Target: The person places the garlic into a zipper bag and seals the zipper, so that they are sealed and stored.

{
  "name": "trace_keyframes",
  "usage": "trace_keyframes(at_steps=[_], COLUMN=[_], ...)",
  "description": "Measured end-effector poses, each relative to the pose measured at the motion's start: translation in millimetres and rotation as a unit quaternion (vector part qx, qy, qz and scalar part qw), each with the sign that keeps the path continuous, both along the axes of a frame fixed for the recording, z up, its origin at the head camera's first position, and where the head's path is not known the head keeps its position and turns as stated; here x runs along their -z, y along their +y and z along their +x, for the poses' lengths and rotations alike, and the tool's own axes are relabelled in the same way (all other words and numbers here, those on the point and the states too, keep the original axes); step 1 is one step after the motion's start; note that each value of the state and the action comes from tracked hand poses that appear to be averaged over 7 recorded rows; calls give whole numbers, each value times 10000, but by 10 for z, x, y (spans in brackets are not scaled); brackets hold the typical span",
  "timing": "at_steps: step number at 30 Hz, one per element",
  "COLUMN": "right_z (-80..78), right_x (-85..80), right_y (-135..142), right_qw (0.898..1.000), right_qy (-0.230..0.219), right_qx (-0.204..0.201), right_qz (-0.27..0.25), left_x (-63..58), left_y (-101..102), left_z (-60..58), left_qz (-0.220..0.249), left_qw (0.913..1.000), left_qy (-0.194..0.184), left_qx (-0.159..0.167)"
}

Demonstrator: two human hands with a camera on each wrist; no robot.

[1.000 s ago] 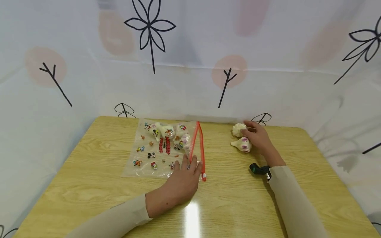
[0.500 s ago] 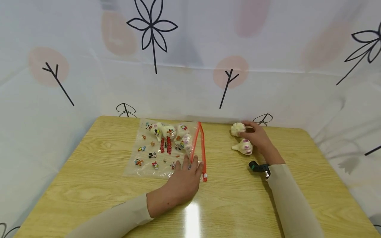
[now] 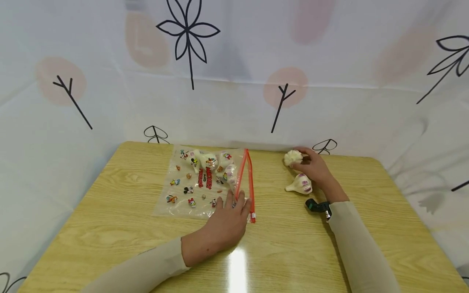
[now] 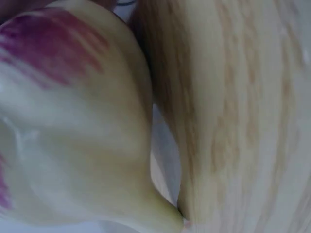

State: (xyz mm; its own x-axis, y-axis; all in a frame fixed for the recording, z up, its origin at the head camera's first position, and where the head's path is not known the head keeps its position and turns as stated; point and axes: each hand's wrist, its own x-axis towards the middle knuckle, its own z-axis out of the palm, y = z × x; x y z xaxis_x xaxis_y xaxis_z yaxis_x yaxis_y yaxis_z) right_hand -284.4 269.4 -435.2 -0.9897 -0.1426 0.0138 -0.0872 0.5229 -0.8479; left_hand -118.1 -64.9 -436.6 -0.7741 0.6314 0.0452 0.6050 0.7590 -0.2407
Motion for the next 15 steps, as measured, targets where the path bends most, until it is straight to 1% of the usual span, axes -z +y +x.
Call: trace_keyframes(at_steps=[8, 12, 15], right_z=[-3, 23, 30], right_x=[-14, -39, -42], right_y=[-1, 2, 21], right_qw=[9999, 9998, 9997], right_qy=[0, 56, 90], right_qx=[-42, -114, -93], right_qz=[104, 183, 214], left_x=[-3, -16, -27], left_y=[5, -4, -8], left_z=[-10, -2, 8], left_qz=[-102, -59, 14], left_qw=[9999, 10000, 10000], left_qy=[-7, -31, -29], left_qx=[-13, 15, 40])
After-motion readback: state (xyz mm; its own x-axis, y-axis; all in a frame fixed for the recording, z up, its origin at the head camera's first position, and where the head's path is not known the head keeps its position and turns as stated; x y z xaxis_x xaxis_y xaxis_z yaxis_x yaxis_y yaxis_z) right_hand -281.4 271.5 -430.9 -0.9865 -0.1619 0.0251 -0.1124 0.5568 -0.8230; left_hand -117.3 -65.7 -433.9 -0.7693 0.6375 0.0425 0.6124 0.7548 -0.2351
